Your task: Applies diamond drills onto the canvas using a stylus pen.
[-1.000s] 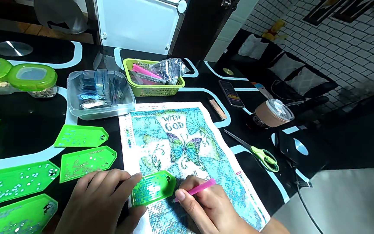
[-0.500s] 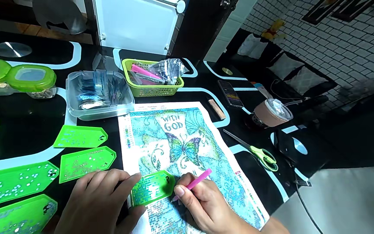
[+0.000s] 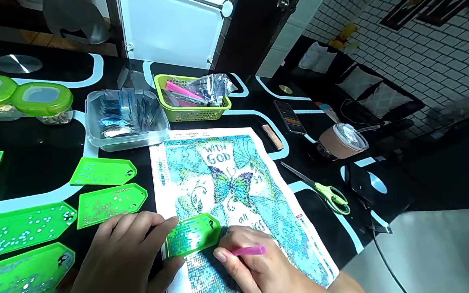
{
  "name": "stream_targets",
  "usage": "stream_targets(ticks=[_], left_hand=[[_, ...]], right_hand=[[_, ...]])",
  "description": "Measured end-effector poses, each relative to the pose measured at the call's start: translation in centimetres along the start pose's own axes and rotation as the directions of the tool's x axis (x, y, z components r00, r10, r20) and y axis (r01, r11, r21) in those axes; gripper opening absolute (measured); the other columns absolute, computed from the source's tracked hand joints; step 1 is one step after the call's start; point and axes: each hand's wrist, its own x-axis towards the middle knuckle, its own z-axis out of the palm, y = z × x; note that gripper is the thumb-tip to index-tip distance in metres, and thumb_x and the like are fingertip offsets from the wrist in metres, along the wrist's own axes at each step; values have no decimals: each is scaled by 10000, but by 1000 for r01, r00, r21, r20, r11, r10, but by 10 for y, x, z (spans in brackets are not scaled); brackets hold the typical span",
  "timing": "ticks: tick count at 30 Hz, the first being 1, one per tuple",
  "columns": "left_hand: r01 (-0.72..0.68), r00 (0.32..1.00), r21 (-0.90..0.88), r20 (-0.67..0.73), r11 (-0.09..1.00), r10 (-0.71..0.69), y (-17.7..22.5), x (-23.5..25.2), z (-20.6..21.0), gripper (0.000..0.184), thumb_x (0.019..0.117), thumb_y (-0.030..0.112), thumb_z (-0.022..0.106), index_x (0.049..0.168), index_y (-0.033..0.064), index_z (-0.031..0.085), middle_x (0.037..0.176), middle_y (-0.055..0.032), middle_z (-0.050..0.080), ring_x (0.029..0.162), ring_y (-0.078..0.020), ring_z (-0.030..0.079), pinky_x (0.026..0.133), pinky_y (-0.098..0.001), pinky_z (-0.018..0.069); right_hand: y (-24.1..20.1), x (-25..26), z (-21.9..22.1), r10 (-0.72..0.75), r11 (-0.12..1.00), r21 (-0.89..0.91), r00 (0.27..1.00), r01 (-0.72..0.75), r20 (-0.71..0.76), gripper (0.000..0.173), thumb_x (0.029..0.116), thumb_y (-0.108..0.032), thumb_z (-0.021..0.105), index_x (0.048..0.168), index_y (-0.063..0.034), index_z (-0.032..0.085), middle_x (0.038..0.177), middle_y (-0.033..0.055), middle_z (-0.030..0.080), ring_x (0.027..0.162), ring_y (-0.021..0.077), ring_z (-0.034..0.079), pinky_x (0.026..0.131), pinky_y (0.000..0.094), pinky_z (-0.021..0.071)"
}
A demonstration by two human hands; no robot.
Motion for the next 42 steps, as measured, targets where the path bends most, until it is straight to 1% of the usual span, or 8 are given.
stream_targets(ticks=[2,4,6,8,10,13,20,42], left_hand=[[1,1000,1,6,1000,-1,0,0,-1,511,945,526,617,1271,146,721,1088,-151,702,974,-364,651,912,-575,433],[0,1000,-5,10,1000,0,1,0,-1,509,945,515,626,1278,141,717,1091,-155,699,981,-369,650,915,-577,432],[2,1000,-1,11,1000,-2,1,1,-2,507,944,514,626,1277,142,715,1096,-154,699,986,-370,651,921,-577,431],[7,1000,1,15,1000,-7,1,0,-2,508,944,517,625,1279,146,716,1098,-149,699,984,-363,652,929,-573,428],[5,1000,1,12,1000,-5,2,1,-2,501,939,507,636,1275,144,717,1095,-148,700,981,-361,653,922,-568,429],[9,1000,11,0,1000,-9,2,0,-1,495,929,502,648,1270,151,719,1089,-143,697,971,-357,651,918,-559,432],[8,1000,18,-18,1000,-8,2,-1,1,485,930,506,636,1255,158,727,1074,-124,701,972,-341,651,921,-548,428],[10,1000,23,-25,1000,-10,2,0,1,479,930,503,633,1255,165,730,1068,-115,703,962,-329,653,922,-545,428]], right_hand=[[3,3,-6,75,990,116,997,-76,13,308,1094,-217,499,929,2,639,783,101,641,704,118,628,659,226,532],[8,10,-11,187,943,284,982,-171,-29,299,1092,-203,513,943,21,645,754,60,634,666,47,601,617,197,508],[9,20,-12,245,923,331,964,-198,-107,273,1093,-186,506,955,4,647,767,13,647,684,2,609,633,173,521],[10,27,-7,250,942,267,956,-203,-156,257,1081,-163,514,937,-2,654,765,9,647,677,-3,603,626,159,515],[13,30,-2,234,962,185,958,-203,-165,267,1075,-170,525,919,-6,666,756,19,646,673,9,604,627,165,513],[15,30,1,229,968,143,960,-207,-158,277,1076,-190,530,921,-9,673,759,19,643,677,11,597,631,163,507],[17,28,4,221,971,125,964,-203,-151,283,1077,-202,531,924,-10,671,771,22,656,689,4,610,637,155,512],[17,27,4,224,965,180,957,-192,-182,270,1078,-184,527,930,-5,665,777,18,655,690,2,614,635,154,521]])
